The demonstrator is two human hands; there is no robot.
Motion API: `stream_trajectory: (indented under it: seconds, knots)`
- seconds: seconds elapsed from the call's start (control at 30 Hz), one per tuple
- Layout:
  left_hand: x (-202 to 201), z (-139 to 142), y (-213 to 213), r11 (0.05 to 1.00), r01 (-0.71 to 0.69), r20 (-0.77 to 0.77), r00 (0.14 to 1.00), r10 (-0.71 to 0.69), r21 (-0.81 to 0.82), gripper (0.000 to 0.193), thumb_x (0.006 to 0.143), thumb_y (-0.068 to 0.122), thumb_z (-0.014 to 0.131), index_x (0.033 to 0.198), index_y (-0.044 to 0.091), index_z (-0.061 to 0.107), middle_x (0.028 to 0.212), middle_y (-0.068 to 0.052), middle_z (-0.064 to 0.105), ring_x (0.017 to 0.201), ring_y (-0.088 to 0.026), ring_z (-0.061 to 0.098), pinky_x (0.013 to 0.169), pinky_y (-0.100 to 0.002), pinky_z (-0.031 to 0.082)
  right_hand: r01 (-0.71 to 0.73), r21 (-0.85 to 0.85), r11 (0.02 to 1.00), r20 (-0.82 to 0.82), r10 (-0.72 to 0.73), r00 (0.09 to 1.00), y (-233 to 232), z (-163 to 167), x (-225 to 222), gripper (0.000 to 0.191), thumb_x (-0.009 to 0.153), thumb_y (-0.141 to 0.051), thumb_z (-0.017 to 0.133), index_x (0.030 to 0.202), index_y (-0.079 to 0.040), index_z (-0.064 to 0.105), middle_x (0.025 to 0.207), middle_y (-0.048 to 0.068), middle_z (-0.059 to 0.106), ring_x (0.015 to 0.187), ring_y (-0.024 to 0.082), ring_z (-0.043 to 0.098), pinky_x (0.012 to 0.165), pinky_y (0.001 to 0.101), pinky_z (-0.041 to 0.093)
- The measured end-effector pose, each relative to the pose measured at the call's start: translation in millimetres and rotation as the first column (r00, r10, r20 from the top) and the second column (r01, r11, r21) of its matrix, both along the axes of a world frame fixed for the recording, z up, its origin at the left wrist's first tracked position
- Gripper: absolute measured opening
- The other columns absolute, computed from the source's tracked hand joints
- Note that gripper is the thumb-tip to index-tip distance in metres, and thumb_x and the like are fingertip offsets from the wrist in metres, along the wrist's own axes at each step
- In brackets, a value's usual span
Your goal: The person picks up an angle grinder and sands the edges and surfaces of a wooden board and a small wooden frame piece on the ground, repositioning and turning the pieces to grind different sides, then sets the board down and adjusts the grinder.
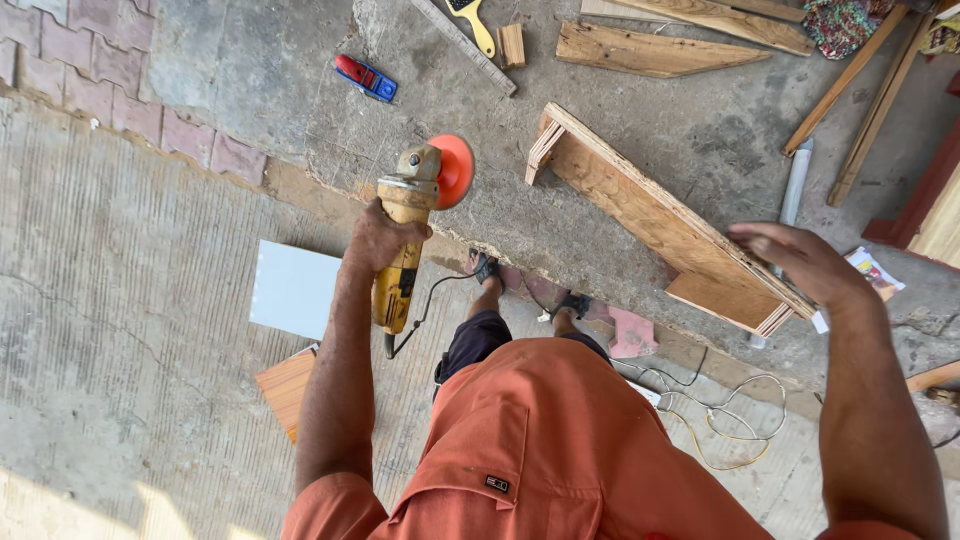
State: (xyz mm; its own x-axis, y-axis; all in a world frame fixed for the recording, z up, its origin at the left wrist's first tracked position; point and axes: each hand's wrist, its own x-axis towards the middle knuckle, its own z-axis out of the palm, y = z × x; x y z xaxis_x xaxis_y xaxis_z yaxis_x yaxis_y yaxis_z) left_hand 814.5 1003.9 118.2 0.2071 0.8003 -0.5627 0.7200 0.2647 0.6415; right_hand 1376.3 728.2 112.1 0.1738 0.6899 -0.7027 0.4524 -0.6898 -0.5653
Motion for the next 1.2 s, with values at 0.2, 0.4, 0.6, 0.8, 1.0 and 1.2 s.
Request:
stream_trajectory:
  seconds: [0.2,0.4,0.6,0.8,1.0,1.2]
  knots:
    - [-23,-15,-21,0.997,-0.033,0.02,0.999,0.034,-0.067,0.057,0.064,0.027,0.087,0.112,0.0,0.07,0.097,-0.014,0.078,0.085,-0.025,0.074,0.079,-0.041,0.061,-0.299,0.056,0.953,0.105,0.292,0.951,174,-28,-97,0.069,0.098,-0.062,0.053,0.145,-0.012,0.056,0.144,0.02,0.059,0.13,0.034,0.058,0.109,0.0516,0.045]
    - [-33,-24,-30,0.995,-0.062,-0.014,0.998,0.061,-0.081,0.061,0.063,0.028,0.087,0.114,0.001,0.068,0.1,-0.014,0.078,0.088,-0.024,0.075,0.081,-0.041,0.062,-0.066,0.228,0.972,0.03,0.061,0.998,253,-60,-138,0.048,0.095,-0.054,0.071,0.116,-0.01,0.072,0.107,0.01,0.073,0.101,0.021,0.068,0.087,0.0429,0.057]
    - [-35,-21,-22,0.991,-0.068,-0.054,0.997,0.061,-0.118,0.065,0.061,0.029,0.089,0.117,0.003,0.067,0.104,-0.015,0.078,0.093,-0.025,0.076,0.085,-0.043,0.062,-0.026,0.301,0.953,0.011,0.023,1.0,252,-60,-141,0.026,0.101,-0.036,0.07,0.108,-0.012,0.075,0.095,0.005,0.074,0.087,0.015,0.068,0.078,0.0359,0.056]
    - [-23,-14,-13,0.99,-0.04,-0.063,0.998,0.032,-0.138,0.068,0.061,0.027,0.088,0.121,0.005,0.066,0.104,-0.015,0.078,0.094,-0.026,0.076,0.086,-0.044,0.063,0.01,0.308,0.951,0.067,-0.032,0.997,245,-53,-148,0.022,0.103,-0.033,0.069,0.107,-0.012,0.076,0.093,0.004,0.075,0.086,0.014,0.069,0.076,0.0354,0.057]
    - [0,0,-2,0.994,0.017,-0.076,0.997,-0.026,-0.107,0.071,0.06,0.025,0.089,0.122,0.002,0.063,0.104,-0.015,0.077,0.094,-0.025,0.075,0.086,-0.043,0.063,-0.033,0.366,0.93,0.08,0.004,0.997,246,-60,-148,0.023,0.101,-0.031,0.068,0.108,-0.01,0.075,0.099,0.007,0.076,0.091,0.017,0.07,0.081,0.0373,0.057]
    - [34,40,12,0.991,0.133,-0.01,0.991,-0.133,-0.01,0.071,0.058,0.027,0.089,0.119,0.001,0.064,0.105,-0.014,0.077,0.095,-0.025,0.076,0.087,-0.041,0.063,-0.066,0.344,0.937,0.128,0.023,0.992,198,-39,-134,0.034,0.103,-0.039,0.065,0.119,-0.011,0.074,0.115,0.008,0.075,0.1,0.02,0.072,0.089,0.0383,0.057]
